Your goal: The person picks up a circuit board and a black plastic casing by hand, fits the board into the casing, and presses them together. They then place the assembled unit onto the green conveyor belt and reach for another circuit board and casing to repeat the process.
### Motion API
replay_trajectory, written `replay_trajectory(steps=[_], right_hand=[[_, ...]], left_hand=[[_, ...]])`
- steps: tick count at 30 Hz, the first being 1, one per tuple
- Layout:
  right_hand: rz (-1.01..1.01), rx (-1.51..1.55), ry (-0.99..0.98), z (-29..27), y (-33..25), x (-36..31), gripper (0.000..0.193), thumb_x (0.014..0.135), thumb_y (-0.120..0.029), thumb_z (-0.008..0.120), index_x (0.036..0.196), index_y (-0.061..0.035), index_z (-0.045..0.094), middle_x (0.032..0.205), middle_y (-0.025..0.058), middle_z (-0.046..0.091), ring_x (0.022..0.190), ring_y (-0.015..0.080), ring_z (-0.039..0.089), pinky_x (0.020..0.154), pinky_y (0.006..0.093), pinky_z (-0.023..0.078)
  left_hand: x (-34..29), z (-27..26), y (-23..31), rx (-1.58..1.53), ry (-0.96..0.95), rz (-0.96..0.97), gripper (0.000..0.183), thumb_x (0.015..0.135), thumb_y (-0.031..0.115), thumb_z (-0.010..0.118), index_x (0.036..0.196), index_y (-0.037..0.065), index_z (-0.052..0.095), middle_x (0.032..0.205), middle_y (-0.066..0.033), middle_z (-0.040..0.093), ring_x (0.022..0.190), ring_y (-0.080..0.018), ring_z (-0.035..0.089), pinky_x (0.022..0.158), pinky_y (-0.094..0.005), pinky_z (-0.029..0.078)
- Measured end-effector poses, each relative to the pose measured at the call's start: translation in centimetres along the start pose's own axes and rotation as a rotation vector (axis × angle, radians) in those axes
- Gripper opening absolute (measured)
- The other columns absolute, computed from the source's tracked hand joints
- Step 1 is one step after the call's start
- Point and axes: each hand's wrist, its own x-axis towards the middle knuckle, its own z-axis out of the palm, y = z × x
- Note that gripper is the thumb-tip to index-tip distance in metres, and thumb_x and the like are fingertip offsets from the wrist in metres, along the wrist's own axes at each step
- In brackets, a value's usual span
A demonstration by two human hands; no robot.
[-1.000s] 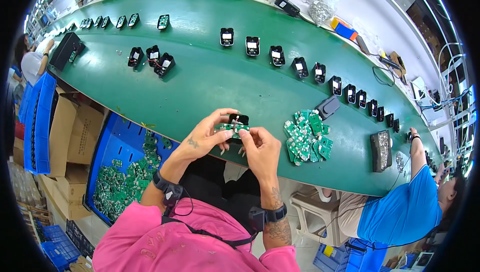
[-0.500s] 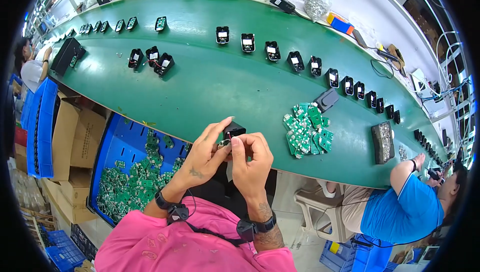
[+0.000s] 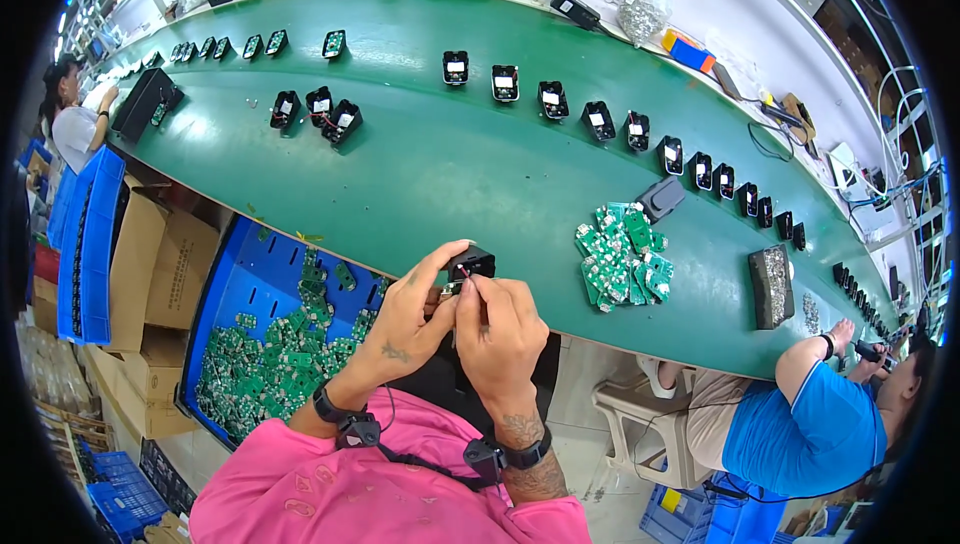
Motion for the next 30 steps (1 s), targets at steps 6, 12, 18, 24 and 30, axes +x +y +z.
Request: replay_trajectory(steps=[6, 12, 18, 24, 30], right_hand=[[0.063, 0.194, 0.004, -0.3, 0.0, -0.5, 0.007, 0.087, -0.003, 0.071, 0.093, 0.0006, 0.067, 0.086, 0.0108, 0.065, 0.068, 0.0185, 0.063, 0.059, 0.0287, 0.051], [0.110, 0.294, -0.035, -1.1, -0.2, -0.1, 0.005, 0.093, -0.003, 0.066, 0.094, 0.0024, 0.065, 0.089, 0.0087, 0.062, 0.071, 0.0126, 0.060, 0.059, 0.0252, 0.049], [0.188, 0.434, -0.073, -1.9, -0.8, -0.6, 0.008, 0.096, -0.006, 0.063, 0.096, 0.0022, 0.065, 0.087, 0.0079, 0.060, 0.069, 0.0119, 0.057, 0.059, 0.0253, 0.046], [0.035, 0.170, -0.100, -2.9, -2.1, 0.1, 0.005, 0.094, -0.004, 0.063, 0.093, 0.0001, 0.061, 0.086, 0.0121, 0.061, 0.070, 0.0236, 0.060, 0.059, 0.0329, 0.047], [-0.056, 0.022, -0.221, -4.2, -3.1, 0.9, 0.004, 0.092, -0.003, 0.063, 0.092, -0.0005, 0.059, 0.084, 0.0137, 0.060, 0.069, 0.0312, 0.059, 0.057, 0.0390, 0.046]], left_hand=[[-0.4, 0.2, 0.7, -0.136, 0.032, -0.055, 0.054, 0.095, 0.001, 0.055, 0.147, 0.002, 0.041, 0.122, -0.0154, 0.057, 0.082, -0.0109, 0.060, 0.072, -0.0265, 0.052], [-0.8, 0.7, 2.0, 0.094, 0.052, 0.048, 0.054, 0.095, 0.007, 0.058, 0.145, -0.002, 0.040, 0.124, -0.0255, 0.056, 0.102, -0.0353, 0.063, 0.089, -0.0377, 0.050], [-1.3, 1.2, 2.7, -0.223, 0.166, -0.115, 0.054, 0.097, 0.002, 0.055, 0.148, 0.000, 0.038, 0.125, -0.0147, 0.059, 0.091, -0.0116, 0.064, 0.077, -0.0246, 0.053], [-1.9, 0.9, 2.9, -0.098, 0.204, 0.001, 0.057, 0.097, 0.003, 0.057, 0.149, -0.002, 0.035, 0.127, -0.0181, 0.057, 0.093, -0.0160, 0.064, 0.080, -0.0280, 0.053], [-2.5, 0.8, 3.6, 0.060, 0.216, 0.077, 0.057, 0.095, 0.004, 0.058, 0.148, -0.003, 0.037, 0.134, -0.0251, 0.053, 0.105, -0.0330, 0.062, 0.091, -0.0369, 0.050]])
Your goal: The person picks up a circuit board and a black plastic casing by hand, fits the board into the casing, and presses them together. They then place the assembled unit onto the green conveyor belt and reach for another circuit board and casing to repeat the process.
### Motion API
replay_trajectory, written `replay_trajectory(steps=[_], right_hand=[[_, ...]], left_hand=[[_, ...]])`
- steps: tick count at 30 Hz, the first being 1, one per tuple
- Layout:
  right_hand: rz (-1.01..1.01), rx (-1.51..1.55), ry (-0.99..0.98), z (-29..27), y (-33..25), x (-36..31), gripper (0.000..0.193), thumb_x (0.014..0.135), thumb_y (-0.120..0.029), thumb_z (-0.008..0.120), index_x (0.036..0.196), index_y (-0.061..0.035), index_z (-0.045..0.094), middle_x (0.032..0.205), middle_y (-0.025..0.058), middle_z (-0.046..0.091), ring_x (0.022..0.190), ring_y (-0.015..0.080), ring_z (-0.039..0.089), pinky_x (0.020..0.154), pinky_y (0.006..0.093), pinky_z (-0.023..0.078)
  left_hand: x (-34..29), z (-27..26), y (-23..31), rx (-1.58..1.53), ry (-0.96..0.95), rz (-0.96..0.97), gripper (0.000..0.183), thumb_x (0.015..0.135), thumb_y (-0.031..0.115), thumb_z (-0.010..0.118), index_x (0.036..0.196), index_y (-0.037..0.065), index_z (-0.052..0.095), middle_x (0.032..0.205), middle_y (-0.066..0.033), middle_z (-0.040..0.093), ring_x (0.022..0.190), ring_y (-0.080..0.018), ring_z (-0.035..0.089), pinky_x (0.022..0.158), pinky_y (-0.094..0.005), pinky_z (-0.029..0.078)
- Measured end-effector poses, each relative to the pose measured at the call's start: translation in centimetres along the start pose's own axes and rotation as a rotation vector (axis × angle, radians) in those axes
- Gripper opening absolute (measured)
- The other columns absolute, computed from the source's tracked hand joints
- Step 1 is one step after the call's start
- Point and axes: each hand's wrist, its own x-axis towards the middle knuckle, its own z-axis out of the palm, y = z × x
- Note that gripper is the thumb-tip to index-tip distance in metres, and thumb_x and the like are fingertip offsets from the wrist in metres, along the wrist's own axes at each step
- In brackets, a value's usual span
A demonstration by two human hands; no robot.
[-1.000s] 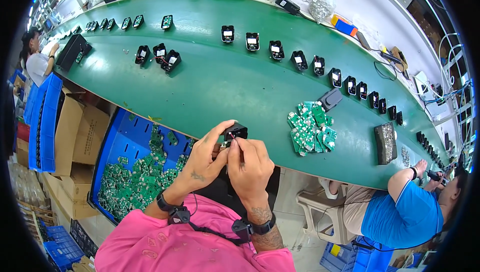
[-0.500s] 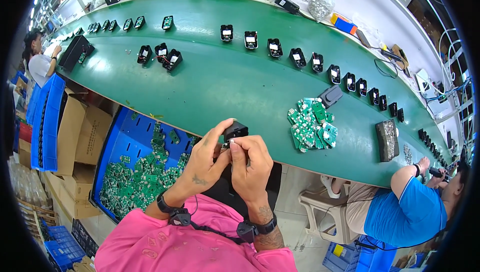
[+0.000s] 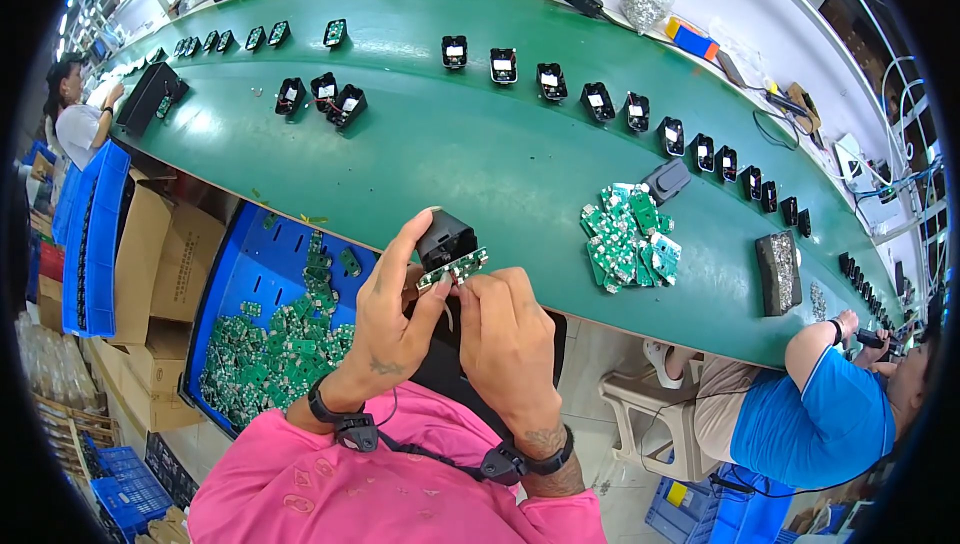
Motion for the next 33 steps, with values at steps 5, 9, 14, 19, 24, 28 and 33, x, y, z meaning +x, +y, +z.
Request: replay_trajectory(steps=[5, 9, 14, 19, 24, 28, 33], right_hand=[[0.013, -0.033, -0.049, -0.8, 0.0, 0.2, 0.003, 0.091, -0.002, 0.063, 0.093, -0.0003, 0.060, 0.085, 0.0137, 0.060, 0.071, 0.0330, 0.060, 0.059, 0.0413, 0.048], [0.009, -0.086, -0.088, -1.1, 0.3, 0.5, 0.004, 0.090, 0.000, 0.063, 0.093, 0.0000, 0.060, 0.088, 0.0143, 0.060, 0.073, 0.0345, 0.062, 0.060, 0.0424, 0.048], [-0.072, -0.083, -0.192, -0.3, -0.1, 1.3, 0.008, 0.087, 0.001, 0.062, 0.094, 0.0001, 0.060, 0.090, 0.0163, 0.060, 0.077, 0.0379, 0.062, 0.063, 0.0445, 0.048], [-0.008, -0.287, -0.253, -1.1, -0.2, 1.1, 0.011, 0.084, 0.002, 0.057, 0.095, 0.0019, 0.059, 0.088, 0.0197, 0.057, 0.083, 0.0405, 0.059, 0.068, 0.0484, 0.047], [-0.137, -0.215, -0.118, -0.1, 1.5, 0.4, 0.017, 0.095, -0.014, 0.058, 0.095, 0.0028, 0.063, 0.081, 0.0147, 0.059, 0.069, 0.0307, 0.054, 0.062, 0.0412, 0.044], [-0.200, -0.211, -0.105, 0.7, 2.3, 0.4, 0.034, 0.101, -0.027, 0.057, 0.090, 0.0042, 0.064, 0.067, 0.0114, 0.057, 0.057, 0.0229, 0.048, 0.053, 0.0398, 0.042], [0.125, 0.015, -0.191, 1.8, 3.1, 0.4, 0.009, 0.092, -0.004, 0.061, 0.091, 0.0042, 0.064, 0.079, 0.0149, 0.059, 0.071, 0.0279, 0.058, 0.067, 0.0379, 0.046]], left_hand=[[0.3, -0.1, 0.7, 0.019, -0.063, 0.051, 0.055, 0.095, 0.001, 0.056, 0.147, -0.003, 0.039, 0.137, -0.0272, 0.053, 0.121, -0.0423, 0.057, 0.101, -0.0430, 0.047], [1.0, 0.0, 0.7, 0.120, -0.086, 0.159, 0.055, 0.094, 0.000, 0.056, 0.146, -0.003, 0.040, 0.135, -0.0274, 0.054, 0.121, -0.0436, 0.056, 0.100, -0.0441, 0.048], [0.9, -1.3, 0.3, 0.373, -0.029, 0.239, 0.058, 0.091, 0.002, 0.058, 0.145, -0.002, 0.040, 0.131, -0.0255, 0.055, 0.112, -0.0435, 0.060, 0.088, -0.0446, 0.055], [0.9, -0.1, 0.6, 0.518, -0.122, 0.260, 0.063, 0.087, 0.003, 0.057, 0.146, -0.001, 0.037, 0.117, -0.0231, 0.058, 0.098, -0.0395, 0.065, 0.080, -0.0425, 0.056], [0.0, 2.1, -1.0, 0.529, -0.112, 0.242, 0.073, 0.084, 0.002, 0.058, 0.151, -0.003, 0.029, 0.122, -0.0246, 0.054, 0.096, -0.0361, 0.066, 0.074, -0.0402, 0.058], [-0.6, 1.5, -1.8, 0.434, -0.115, 0.170, 0.071, 0.085, 0.004, 0.059, 0.150, -0.002, 0.031, 0.123, -0.0263, 0.054, 0.096, -0.0394, 0.066, 0.075, -0.0423, 0.058], [2.2, -1.5, -2.4, -0.039, -0.128, 0.048, 0.051, 0.088, 0.008, 0.060, 0.137, 0.003, 0.050, 0.115, -0.0175, 0.064, 0.102, -0.0335, 0.067, 0.090, -0.0392, 0.055]])
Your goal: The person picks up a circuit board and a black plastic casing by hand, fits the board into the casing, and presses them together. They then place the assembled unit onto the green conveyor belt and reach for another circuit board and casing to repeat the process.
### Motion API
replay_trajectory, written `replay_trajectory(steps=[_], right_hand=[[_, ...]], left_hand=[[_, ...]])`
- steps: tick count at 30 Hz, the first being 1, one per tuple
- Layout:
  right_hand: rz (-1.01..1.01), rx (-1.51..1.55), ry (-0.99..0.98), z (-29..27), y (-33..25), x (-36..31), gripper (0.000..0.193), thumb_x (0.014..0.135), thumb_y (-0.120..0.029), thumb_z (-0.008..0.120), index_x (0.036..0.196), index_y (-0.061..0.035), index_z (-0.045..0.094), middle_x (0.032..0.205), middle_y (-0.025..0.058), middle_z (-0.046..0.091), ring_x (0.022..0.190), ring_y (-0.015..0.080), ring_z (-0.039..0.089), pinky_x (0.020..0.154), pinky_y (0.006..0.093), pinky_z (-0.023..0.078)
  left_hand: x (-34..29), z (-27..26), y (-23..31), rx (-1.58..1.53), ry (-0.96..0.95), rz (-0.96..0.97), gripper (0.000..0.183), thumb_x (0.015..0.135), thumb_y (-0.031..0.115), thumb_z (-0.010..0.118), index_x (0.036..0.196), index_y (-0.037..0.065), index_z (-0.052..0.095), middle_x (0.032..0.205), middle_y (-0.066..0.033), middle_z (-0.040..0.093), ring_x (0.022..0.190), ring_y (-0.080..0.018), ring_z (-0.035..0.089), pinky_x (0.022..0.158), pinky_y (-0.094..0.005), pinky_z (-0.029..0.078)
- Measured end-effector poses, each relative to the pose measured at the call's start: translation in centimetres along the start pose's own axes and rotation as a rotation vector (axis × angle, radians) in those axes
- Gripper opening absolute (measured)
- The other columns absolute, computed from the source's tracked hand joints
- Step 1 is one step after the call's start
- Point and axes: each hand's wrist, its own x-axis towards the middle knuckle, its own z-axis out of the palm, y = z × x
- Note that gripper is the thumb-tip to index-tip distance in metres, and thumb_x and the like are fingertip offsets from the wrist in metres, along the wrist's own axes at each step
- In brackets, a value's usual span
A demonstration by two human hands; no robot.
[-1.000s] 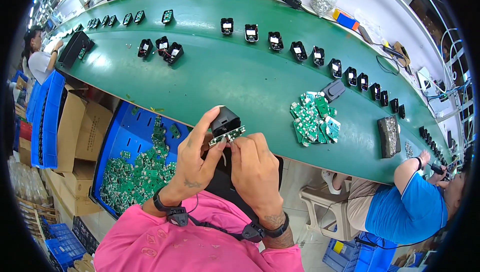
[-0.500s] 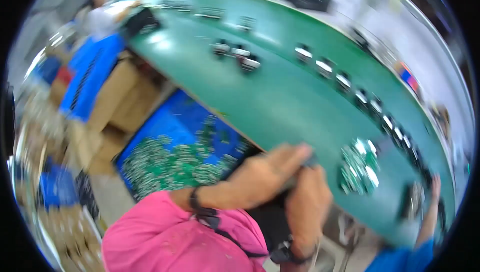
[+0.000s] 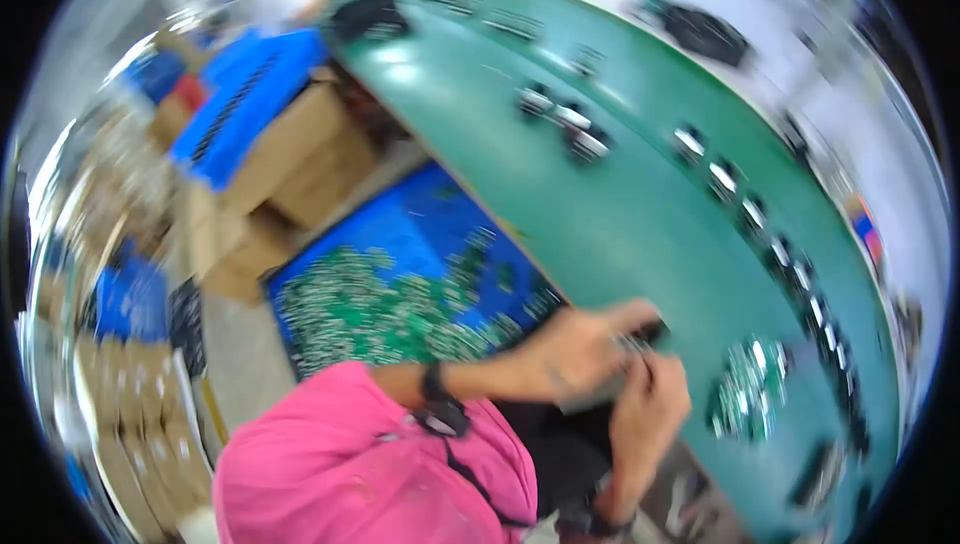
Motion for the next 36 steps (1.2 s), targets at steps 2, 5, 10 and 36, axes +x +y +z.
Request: replay_trajectory(steps=[2, 5, 10, 36], right_hand=[[0.156, 0.096, 0.100, -0.3, -1.5, 0.5, 0.011, 0.093, -0.007, 0.063, 0.091, 0.0031, 0.065, 0.081, 0.0086, 0.059, 0.072, 0.0148, 0.056, 0.064, 0.0301, 0.045], [0.249, 0.343, 0.067, -0.4, -0.6, -0.3, 0.017, 0.095, -0.006, 0.062, 0.108, 0.0050, 0.065, 0.092, 0.0055, 0.062, 0.081, 0.0112, 0.062, 0.069, 0.0248, 0.049], [0.313, 0.497, -0.032, -0.6, 0.6, -2.1, 0.013, 0.096, -0.004, 0.063, 0.105, 0.0054, 0.064, 0.088, 0.0043, 0.065, 0.075, 0.0085, 0.063, 0.064, 0.0221, 0.050], [0.377, 0.997, 0.294, -2.2, -0.7, -4.3, 0.022, 0.097, -0.010, 0.067, 0.079, 0.0016, 0.062, 0.066, 0.0038, 0.061, 0.048, 0.0065, 0.052, 0.041, 0.0201, 0.038]], left_hand=[[-1.2, -1.1, -0.5, -0.358, 0.055, -0.328, 0.051, 0.096, 0.003, 0.056, 0.145, 0.003, 0.043, 0.117, -0.0114, 0.062, 0.096, -0.0161, 0.067, 0.079, -0.0313, 0.059], [-1.8, -1.4, -0.3, -0.524, 0.100, -0.362, 0.057, 0.096, 0.001, 0.055, 0.150, 0.002, 0.035, 0.119, -0.0152, 0.061, 0.088, -0.0176, 0.069, 0.075, -0.0281, 0.059], [-1.8, 0.2, 0.9, -0.551, -0.056, -0.352, 0.054, 0.098, 0.003, 0.054, 0.149, 0.003, 0.037, 0.130, -0.0155, 0.056, 0.105, -0.0147, 0.064, 0.083, -0.0281, 0.060], [-1.5, 0.4, 2.1, -0.668, -0.171, -0.366, 0.062, 0.092, 0.003, 0.065, 0.150, 0.007, 0.041, 0.124, -0.0130, 0.062, 0.103, -0.0145, 0.064, 0.087, -0.0283, 0.056]])
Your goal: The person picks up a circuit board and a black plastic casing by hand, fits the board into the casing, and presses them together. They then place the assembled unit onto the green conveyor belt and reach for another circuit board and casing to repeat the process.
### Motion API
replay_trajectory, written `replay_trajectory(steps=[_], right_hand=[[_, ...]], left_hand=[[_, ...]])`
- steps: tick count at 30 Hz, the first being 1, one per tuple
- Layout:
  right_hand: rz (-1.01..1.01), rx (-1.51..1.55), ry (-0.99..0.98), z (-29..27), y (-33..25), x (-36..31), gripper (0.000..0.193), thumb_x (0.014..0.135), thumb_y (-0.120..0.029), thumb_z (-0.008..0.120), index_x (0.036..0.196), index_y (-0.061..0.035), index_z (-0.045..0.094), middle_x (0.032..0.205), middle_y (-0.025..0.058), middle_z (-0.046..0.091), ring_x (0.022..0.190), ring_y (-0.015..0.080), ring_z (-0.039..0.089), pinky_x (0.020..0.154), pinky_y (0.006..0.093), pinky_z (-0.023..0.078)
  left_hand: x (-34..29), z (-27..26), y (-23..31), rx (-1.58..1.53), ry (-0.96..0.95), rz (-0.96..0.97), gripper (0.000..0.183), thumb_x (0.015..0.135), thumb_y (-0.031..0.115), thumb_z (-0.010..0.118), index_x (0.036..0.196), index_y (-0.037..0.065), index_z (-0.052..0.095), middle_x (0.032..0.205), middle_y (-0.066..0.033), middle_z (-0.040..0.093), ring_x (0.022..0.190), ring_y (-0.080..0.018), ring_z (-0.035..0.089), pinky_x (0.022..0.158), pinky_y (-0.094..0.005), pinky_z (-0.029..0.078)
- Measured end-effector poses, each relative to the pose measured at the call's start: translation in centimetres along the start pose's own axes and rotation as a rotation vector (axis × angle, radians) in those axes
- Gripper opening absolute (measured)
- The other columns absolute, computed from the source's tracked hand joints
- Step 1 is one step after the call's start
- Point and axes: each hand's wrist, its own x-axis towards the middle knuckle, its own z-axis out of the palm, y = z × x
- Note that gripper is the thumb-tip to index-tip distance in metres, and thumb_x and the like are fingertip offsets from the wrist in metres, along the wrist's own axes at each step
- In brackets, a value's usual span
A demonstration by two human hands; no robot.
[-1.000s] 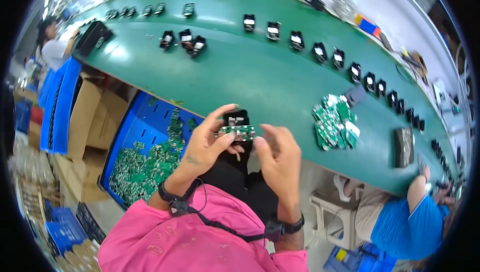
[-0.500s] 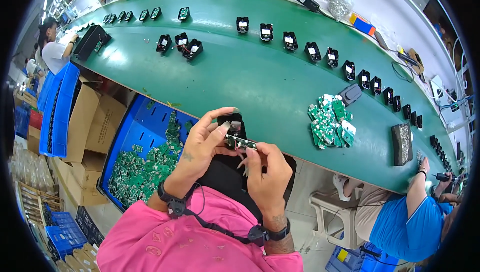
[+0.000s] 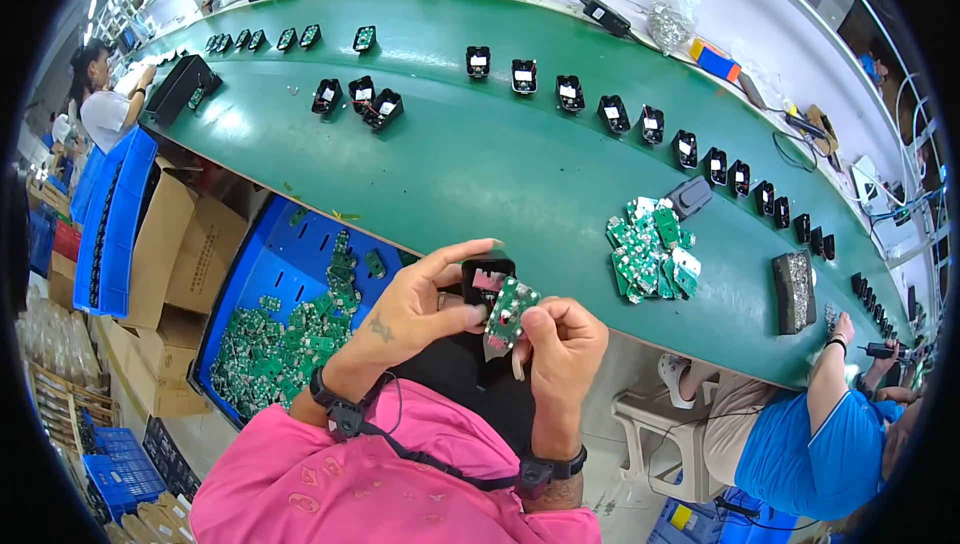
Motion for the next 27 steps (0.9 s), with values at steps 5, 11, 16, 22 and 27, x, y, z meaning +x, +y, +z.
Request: replay_trajectory(steps=[5, 11, 16, 22, 27], right_hand=[[0.022, -0.189, -0.078, 0.9, -1.1, -0.4, 0.017, 0.096, -0.009, 0.068, 0.084, 0.0025, 0.066, 0.072, 0.0017, 0.062, 0.055, 0.0047, 0.055, 0.046, 0.0188, 0.041], [-0.008, -0.370, -0.065, 1.4, -1.4, -0.6, 0.015, 0.097, -0.010, 0.067, 0.091, 0.0033, 0.064, 0.076, 0.0014, 0.062, 0.057, 0.0046, 0.056, 0.049, 0.0191, 0.043], [0.043, -0.390, 0.015, 1.8, -1.7, -0.5, 0.015, 0.097, -0.011, 0.067, 0.092, 0.0029, 0.065, 0.072, 0.0012, 0.063, 0.056, 0.0048, 0.057, 0.049, 0.0191, 0.043], [0.042, -0.431, 0.057, 1.8, -1.2, -0.5, 0.016, 0.097, -0.012, 0.068, 0.092, 0.0026, 0.065, 0.072, 0.0017, 0.065, 0.055, 0.0049, 0.057, 0.049, 0.0193, 0.044], [0.026, -0.492, 0.086, 2.3, -0.6, -0.5, 0.018, 0.095, -0.013, 0.070, 0.094, 0.0046, 0.065, 0.069, 0.0025, 0.064, 0.057, 0.0053, 0.058, 0.050, 0.0210, 0.045]], left_hand=[[-0.3, 0.6, 0.4, 0.424, 0.068, 0.087, 0.066, 0.084, -0.004, 0.070, 0.146, 0.007, 0.048, 0.118, -0.0122, 0.065, 0.098, -0.0148, 0.067, 0.079, -0.0276, 0.058], [-0.5, 1.6, 0.0, 0.646, 0.167, 0.282, 0.057, 0.086, -0.004, 0.063, 0.142, 0.007, 0.055, 0.111, -0.0117, 0.066, 0.093, -0.0137, 0.068, 0.074, -0.0276, 0.057], [-0.4, 1.2, 0.0, 0.610, 0.069, 0.234, 0.061, 0.087, -0.005, 0.058, 0.147, 0.006, 0.047, 0.118, -0.0127, 0.064, 0.097, -0.0162, 0.067, 0.078, -0.0279, 0.056], [-0.6, 0.9, 0.3, 0.237, -0.046, 0.067, 0.054, 0.096, 0.005, 0.054, 0.148, 0.002, 0.040, 0.125, -0.0117, 0.060, 0.104, -0.0154, 0.064, 0.084, -0.0277, 0.054], [-0.5, 0.9, -0.7, 0.412, 0.024, 0.125, 0.047, 0.102, 0.013, 0.049, 0.147, 0.002, 0.042, 0.127, -0.0100, 0.060, 0.101, -0.0116, 0.061, 0.079, -0.0249, 0.053]])
